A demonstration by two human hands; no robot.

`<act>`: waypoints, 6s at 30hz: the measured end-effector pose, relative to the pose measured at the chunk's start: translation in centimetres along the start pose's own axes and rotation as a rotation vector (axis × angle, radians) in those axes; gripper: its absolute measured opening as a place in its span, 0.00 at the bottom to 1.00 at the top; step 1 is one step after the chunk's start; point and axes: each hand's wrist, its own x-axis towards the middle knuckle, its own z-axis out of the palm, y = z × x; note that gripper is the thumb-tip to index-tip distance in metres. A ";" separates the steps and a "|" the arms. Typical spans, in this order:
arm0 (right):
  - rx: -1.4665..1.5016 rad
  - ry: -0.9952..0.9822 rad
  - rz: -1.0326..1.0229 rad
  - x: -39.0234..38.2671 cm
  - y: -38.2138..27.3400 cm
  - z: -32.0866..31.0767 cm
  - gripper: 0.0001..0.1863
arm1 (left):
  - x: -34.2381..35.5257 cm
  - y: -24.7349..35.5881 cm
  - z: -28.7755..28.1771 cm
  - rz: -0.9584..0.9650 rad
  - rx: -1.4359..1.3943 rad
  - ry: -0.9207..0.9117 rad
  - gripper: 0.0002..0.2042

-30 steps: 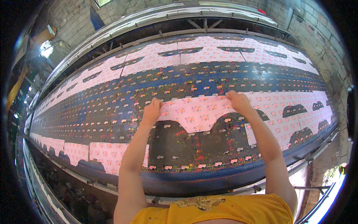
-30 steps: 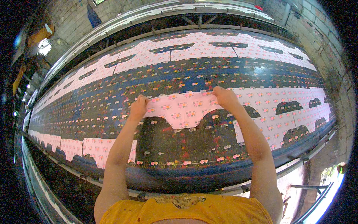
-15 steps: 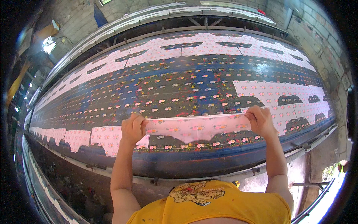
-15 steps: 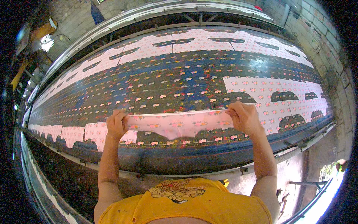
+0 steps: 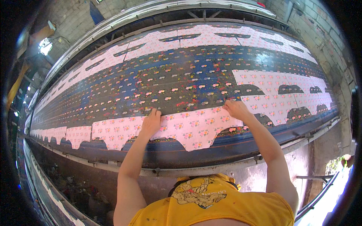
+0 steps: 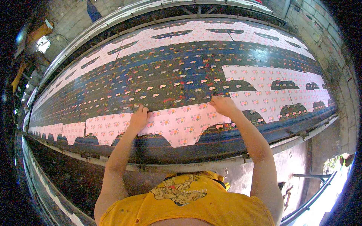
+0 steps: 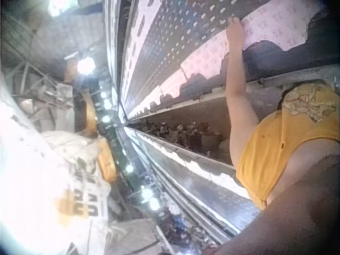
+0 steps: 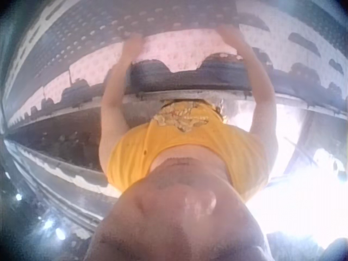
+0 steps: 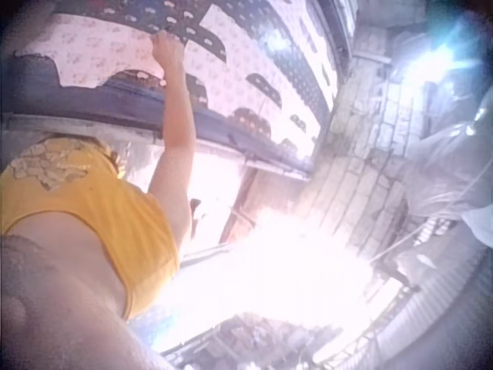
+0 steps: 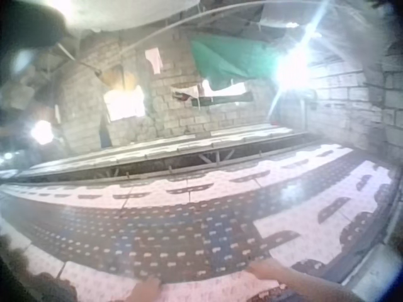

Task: The person places and adjusts small pink patterned paper pieces onto a large curved surface, aligning them in rows. The hands repeatedly pick up, position, and smooth each piece to fit the pattern on the surface.

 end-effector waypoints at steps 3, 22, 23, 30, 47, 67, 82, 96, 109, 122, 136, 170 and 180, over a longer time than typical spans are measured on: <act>-0.091 -0.020 0.066 -0.5 0.9 0.5 0.13 | -0.4 -0.1 0.2 -0.029 0.013 0.118 0.18; -0.096 0.271 0.303 -14.4 21.7 -6.9 0.04 | 10.5 23.3 1.7 0.266 -0.229 0.225 0.20; -0.096 0.287 0.277 -15.0 24.2 -7.2 0.04 | 11.7 25.8 1.9 0.265 -0.243 0.225 0.20; 0.007 0.351 0.137 -17.7 38.0 -10.2 0.07 | 19.6 39.6 7.7 0.084 -0.359 0.242 0.19; 0.126 0.087 0.002 -17.6 43.2 -11.4 0.07 | 23.6 43.4 8.9 -0.075 -0.372 -0.040 0.06; 0.201 0.366 -0.101 -13.1 44.5 -18.8 0.07 | 27.8 41.9 1.7 0.160 -0.268 0.331 0.06; 0.062 0.152 0.098 -1.9 52.0 -9.6 0.10 | 40.0 36.7 11.8 0.100 -0.116 0.026 0.11; -0.024 0.180 -0.024 -0.9 52.6 -9.3 0.10 | 41.2 35.6 13.2 0.052 -0.253 0.070 0.06; -0.129 0.293 -0.022 -5.2 48.2 -14.8 0.10 | 36.0 40.2 7.0 0.020 -0.170 0.132 0.06; 0.024 0.398 -0.071 -22.1 36.7 -26.7 0.09 | 17.2 44.7 -6.3 0.206 -0.107 0.592 0.10; 0.063 0.050 0.005 -22.2 39.8 -13.7 0.15 | 15.7 43.3 4.5 0.123 -0.042 0.103 0.15; 0.024 0.215 0.386 -36.4 72.7 -22.6 0.06 | 33.7 77.6 13.0 0.308 -0.380 0.105 0.09; 0.230 0.191 0.082 -38.3 84.0 -23.6 0.08 | 39.9 86.3 15.5 0.045 -0.330 0.058 0.08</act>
